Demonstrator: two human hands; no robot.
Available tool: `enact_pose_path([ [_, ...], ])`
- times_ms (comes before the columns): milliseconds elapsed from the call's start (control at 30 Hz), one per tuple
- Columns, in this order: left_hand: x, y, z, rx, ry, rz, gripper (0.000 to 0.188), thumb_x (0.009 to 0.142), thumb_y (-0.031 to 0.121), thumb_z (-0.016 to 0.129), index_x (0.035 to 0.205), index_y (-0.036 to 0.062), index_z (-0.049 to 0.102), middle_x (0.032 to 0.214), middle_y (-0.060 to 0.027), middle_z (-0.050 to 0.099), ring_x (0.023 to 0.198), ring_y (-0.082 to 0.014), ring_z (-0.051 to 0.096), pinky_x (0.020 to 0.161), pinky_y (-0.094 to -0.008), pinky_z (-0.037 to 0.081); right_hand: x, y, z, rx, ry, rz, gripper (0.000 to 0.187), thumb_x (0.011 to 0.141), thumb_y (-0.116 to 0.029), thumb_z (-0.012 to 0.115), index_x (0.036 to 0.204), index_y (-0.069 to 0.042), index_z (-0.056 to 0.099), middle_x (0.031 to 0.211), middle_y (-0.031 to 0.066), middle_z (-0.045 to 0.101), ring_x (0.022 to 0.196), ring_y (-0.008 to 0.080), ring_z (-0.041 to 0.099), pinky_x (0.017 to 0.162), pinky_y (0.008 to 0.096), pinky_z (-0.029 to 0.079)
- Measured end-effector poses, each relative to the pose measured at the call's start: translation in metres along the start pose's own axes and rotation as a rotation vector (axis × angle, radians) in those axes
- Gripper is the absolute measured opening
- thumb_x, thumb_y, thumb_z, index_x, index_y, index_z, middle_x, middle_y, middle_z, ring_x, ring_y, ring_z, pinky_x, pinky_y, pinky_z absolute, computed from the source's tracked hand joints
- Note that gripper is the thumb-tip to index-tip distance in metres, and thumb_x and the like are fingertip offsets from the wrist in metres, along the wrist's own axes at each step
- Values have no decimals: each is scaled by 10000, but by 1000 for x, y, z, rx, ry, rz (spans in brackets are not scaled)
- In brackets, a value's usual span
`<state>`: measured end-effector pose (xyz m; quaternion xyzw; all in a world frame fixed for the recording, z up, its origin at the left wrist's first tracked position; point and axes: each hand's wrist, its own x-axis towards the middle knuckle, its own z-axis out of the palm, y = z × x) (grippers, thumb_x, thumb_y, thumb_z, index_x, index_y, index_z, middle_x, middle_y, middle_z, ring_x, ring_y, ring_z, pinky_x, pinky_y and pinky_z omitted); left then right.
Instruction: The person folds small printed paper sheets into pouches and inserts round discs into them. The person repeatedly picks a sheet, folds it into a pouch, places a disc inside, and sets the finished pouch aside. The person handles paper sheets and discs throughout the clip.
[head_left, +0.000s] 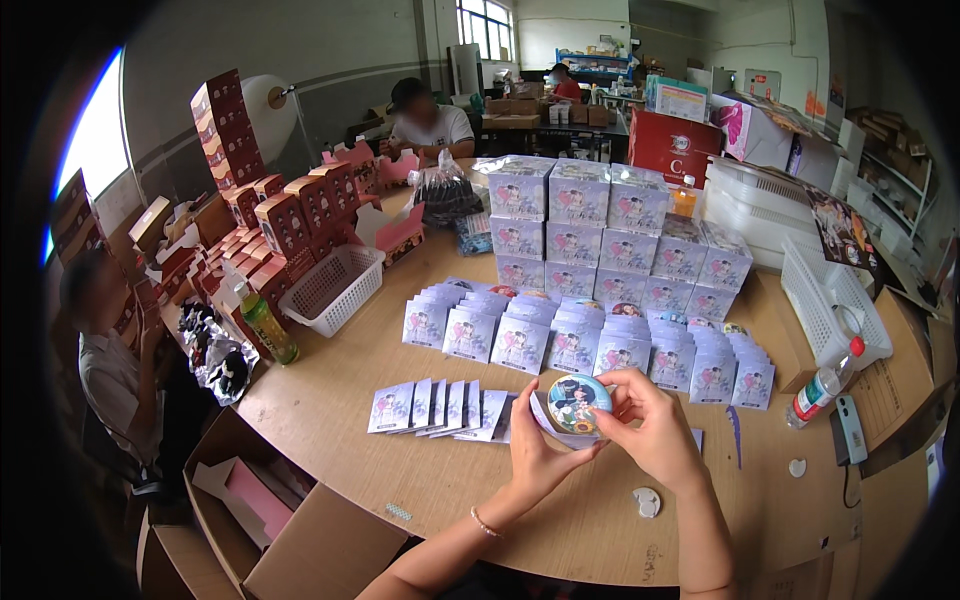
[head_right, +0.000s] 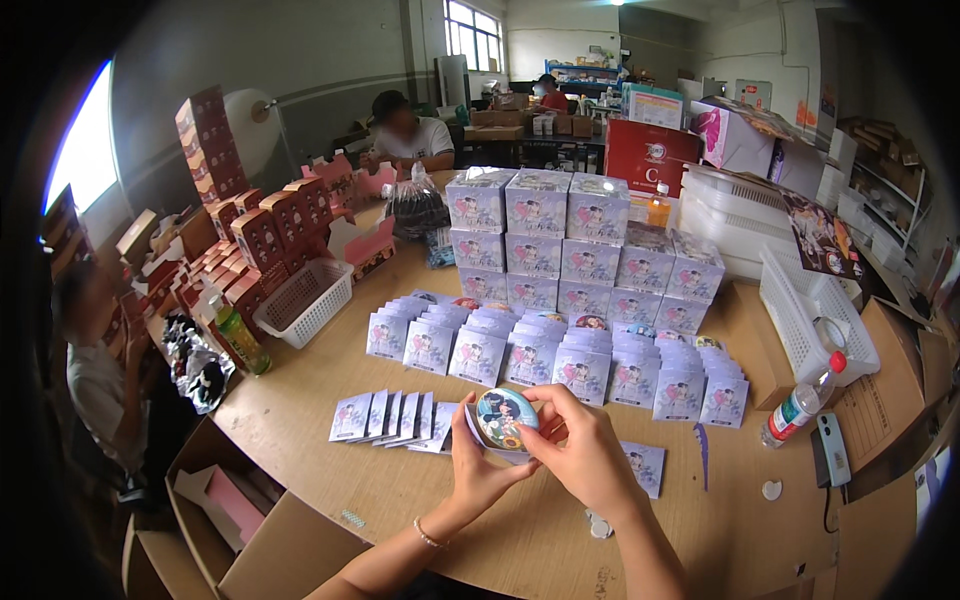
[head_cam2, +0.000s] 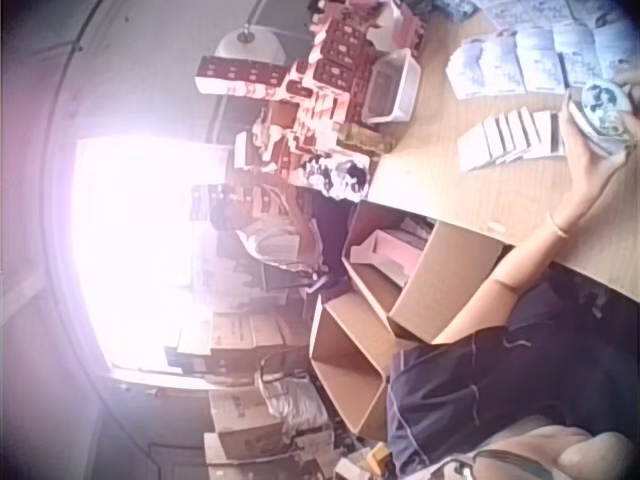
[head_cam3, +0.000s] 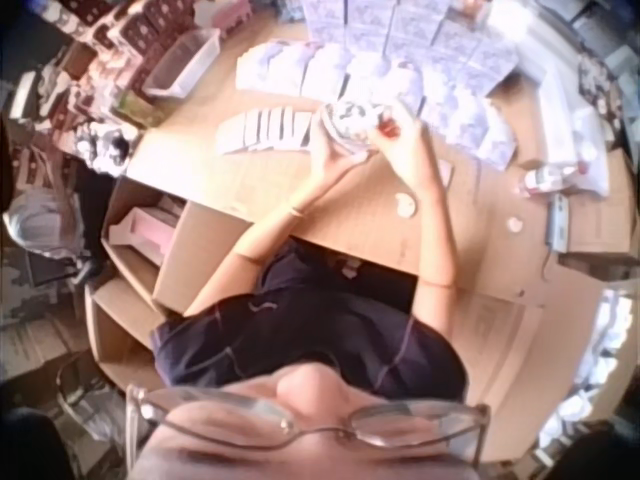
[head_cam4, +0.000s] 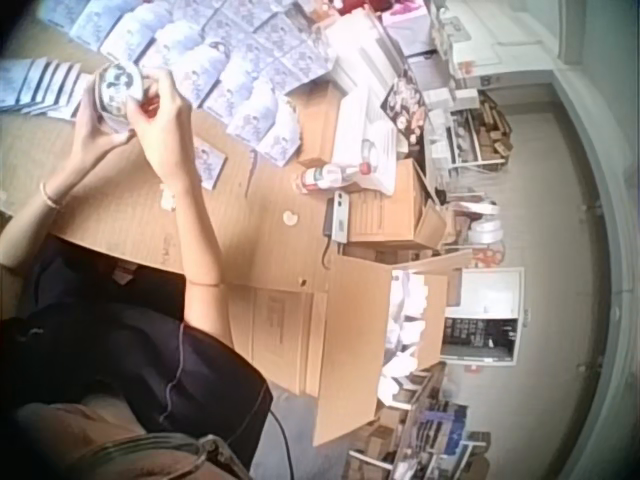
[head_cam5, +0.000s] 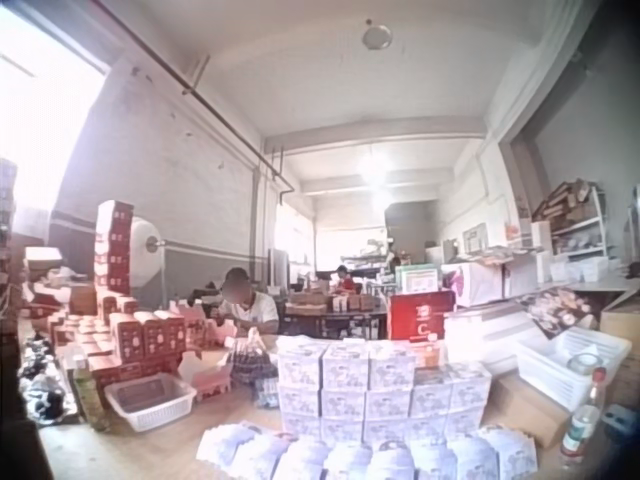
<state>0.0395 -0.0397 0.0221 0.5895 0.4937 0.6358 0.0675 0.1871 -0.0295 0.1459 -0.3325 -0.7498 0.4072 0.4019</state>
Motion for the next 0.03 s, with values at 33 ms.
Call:
enact_pose_path([
  [33, 0, 0, 0, -1, -1, 0, 1073, 530, 300, 893, 1348, -24, 281, 1176, -171, 439, 1060, -306, 488, 887, -381, 432, 0, 0, 0, -4, -5, -8, 287, 814, 20, 647, 1083, -8, 551, 778, 18, 581, 704, 74, 571, 637, 228, 493],
])
